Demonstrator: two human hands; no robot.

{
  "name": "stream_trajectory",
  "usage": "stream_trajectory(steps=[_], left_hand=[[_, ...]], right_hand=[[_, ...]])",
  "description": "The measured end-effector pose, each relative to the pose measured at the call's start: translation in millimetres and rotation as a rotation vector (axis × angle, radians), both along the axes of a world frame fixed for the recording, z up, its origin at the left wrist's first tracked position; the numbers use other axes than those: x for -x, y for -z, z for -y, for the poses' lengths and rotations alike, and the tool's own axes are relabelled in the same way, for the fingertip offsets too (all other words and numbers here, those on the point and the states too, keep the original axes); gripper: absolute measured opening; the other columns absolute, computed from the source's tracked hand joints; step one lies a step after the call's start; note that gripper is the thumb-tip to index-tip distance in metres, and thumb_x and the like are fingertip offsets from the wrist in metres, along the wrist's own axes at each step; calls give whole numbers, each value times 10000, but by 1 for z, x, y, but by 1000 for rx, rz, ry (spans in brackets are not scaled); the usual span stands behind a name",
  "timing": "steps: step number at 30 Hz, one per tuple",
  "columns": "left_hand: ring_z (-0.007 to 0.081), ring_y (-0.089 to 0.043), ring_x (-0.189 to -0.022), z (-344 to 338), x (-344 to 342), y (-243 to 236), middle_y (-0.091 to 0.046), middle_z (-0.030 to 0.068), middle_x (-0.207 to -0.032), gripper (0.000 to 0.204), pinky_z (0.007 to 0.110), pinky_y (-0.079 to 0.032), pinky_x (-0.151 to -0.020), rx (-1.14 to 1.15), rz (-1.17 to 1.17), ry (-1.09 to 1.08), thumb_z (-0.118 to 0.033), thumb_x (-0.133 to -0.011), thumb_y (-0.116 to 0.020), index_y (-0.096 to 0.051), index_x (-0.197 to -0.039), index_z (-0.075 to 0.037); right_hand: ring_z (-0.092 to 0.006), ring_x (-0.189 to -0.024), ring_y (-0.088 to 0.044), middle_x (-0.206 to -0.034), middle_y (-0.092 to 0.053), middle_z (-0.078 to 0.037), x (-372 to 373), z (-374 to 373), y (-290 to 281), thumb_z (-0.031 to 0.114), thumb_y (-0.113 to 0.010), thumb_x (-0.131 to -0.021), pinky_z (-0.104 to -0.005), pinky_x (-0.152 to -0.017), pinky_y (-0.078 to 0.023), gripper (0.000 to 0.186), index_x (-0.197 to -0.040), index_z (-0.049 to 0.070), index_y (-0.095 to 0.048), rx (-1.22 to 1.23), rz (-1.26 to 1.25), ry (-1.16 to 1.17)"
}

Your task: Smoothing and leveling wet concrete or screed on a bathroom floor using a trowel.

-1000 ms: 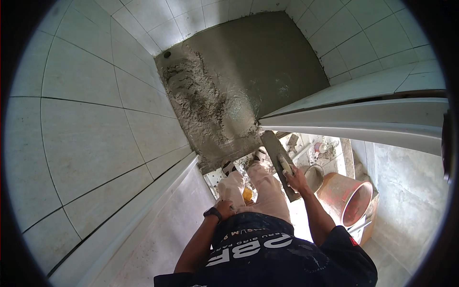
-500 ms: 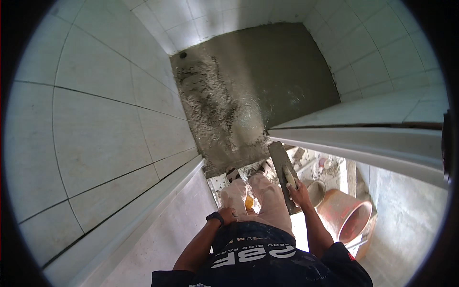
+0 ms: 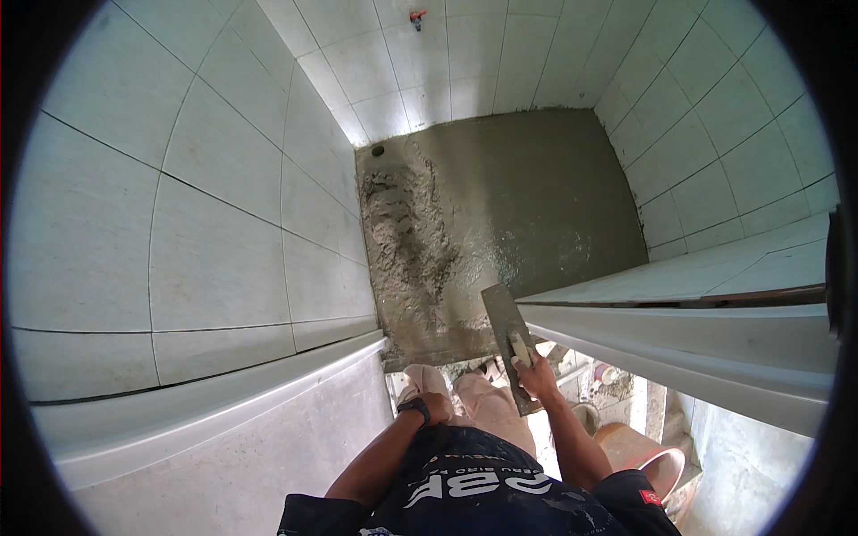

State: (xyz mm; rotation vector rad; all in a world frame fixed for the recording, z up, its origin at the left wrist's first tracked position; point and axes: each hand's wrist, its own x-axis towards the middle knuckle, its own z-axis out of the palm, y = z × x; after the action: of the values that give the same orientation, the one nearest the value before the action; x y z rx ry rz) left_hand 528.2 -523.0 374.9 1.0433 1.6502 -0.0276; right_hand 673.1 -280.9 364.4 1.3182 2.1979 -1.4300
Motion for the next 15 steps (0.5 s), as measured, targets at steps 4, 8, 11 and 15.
stream_trajectory(steps=[4,8,11,15], left_hand=[[383,-621,-1034,-20,9,26,-650,224,-1108,567,445,-480,-909,34,-57,-166,-454,-760,-593,-615,-1184,-78],[367,-624,-1040,-54,42,-7,-646,230,-1117,637,431,-475,-919,-31,-63,-247,-457,-764,-584,-578,-1232,-24],[386,-629,-1013,-70,71,-12,-654,226,-1098,565,441,-487,-900,10,59,-389,-427,-746,-590,-626,-1141,-25],[379,-620,-1043,-72,108,44,-649,230,-1109,587,439,-479,-915,-128,-122,-309,-425,-745,-587,-614,-1177,-29]], right_hand=[[-396,-1045,-618,-1090,-641,-266,35,-7,-16,347,-619,-840,-436,-900,-469,541,-1256,10,-536,135,-79,38],[-151,-511,-552,-679,-587,-63,55,-23,24,248,-645,-850,-311,-491,-460,430,-1201,18,-554,-84,-228,12],[-141,-487,-526,-655,-567,-50,86,-42,30,248,-655,-850,-310,-470,-440,406,-1169,17,-559,-43,-252,3],[-136,-477,-519,-637,-556,-42,149,-51,7,255,-665,-851,-315,-443,-421,379,-1125,10,-573,218,-197,173]])
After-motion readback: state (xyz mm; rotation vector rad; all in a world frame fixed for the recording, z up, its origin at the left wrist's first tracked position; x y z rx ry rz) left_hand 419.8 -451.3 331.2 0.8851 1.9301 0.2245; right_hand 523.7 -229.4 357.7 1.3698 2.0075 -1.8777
